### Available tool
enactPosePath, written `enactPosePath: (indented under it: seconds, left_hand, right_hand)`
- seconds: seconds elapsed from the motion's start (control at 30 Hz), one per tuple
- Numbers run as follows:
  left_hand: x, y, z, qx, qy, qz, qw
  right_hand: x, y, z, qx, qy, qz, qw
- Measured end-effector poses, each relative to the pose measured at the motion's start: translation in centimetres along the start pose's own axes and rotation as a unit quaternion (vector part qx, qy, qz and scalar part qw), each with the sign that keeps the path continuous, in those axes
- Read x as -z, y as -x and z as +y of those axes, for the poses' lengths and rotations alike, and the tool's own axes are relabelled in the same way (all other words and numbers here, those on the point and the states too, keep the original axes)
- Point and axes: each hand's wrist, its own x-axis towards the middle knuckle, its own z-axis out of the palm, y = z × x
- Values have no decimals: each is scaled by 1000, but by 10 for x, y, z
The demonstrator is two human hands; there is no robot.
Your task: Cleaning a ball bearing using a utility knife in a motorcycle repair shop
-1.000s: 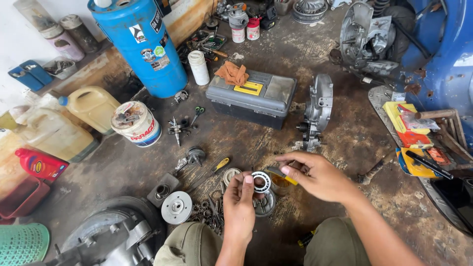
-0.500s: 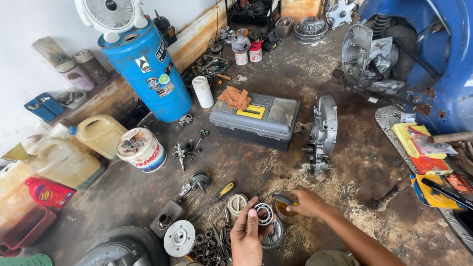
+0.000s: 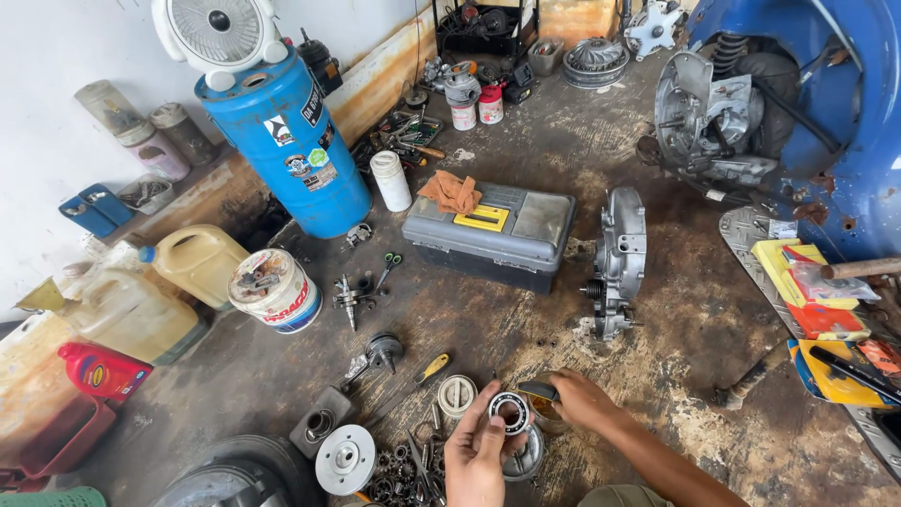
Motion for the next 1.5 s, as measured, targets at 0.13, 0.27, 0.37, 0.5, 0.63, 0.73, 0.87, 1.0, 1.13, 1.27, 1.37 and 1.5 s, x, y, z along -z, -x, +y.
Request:
enactPosePath:
  seconds: [0.13,0.27,0.37,0.5,0.63,0.73,0.87,1.0,1.13,1.27,1.37,1.5]
  left_hand:
    - [4,0,-1,-22,-2,-38,999]
    - [-2,5,5,-20,12,-20,1000]
    - [-4,6,7,-12,-3,-21,1000]
    - [-12,12,14,-8,-17,-41,999]
    - [-20,18,23,-16,-42,-44,998]
    - [-26,23,32,-15,-52,-43,998]
    - [-19,22,32,-35,-36,-37,998]
    - [-15,25,36,-72,-20,-49,996]
    - [-7,22,24,-84,-17,-53,995]
    - [-15,29,25,-79,-12,-57,995]
    - [-25,40,32,-94,-44,-80,991]
    - [-37,48,30,-131,-31,-118,984]
  right_hand:
    - [44,24,-24,-13,-45,32,998]
    - [136,78,-75,-72,-128,82,986]
    - [180,120,-97,-49,-165,197,965]
    - [216,175,-119,-49,-212,329,919]
    - [232,214,-149,47,-343,389,854]
    - [240,224,-164,67,-431,404,804]
    - [243,229,-188,113,-486,457,737]
    - [229,229,-205,142,-510,520,670]
    - [195,221,-206,133,-519,541,649]
    - [181,226,-201,84,-553,506,657]
    - [172,233,-199,82,-556,506,654]
    - [157,232,-193,114,-600,518,599]
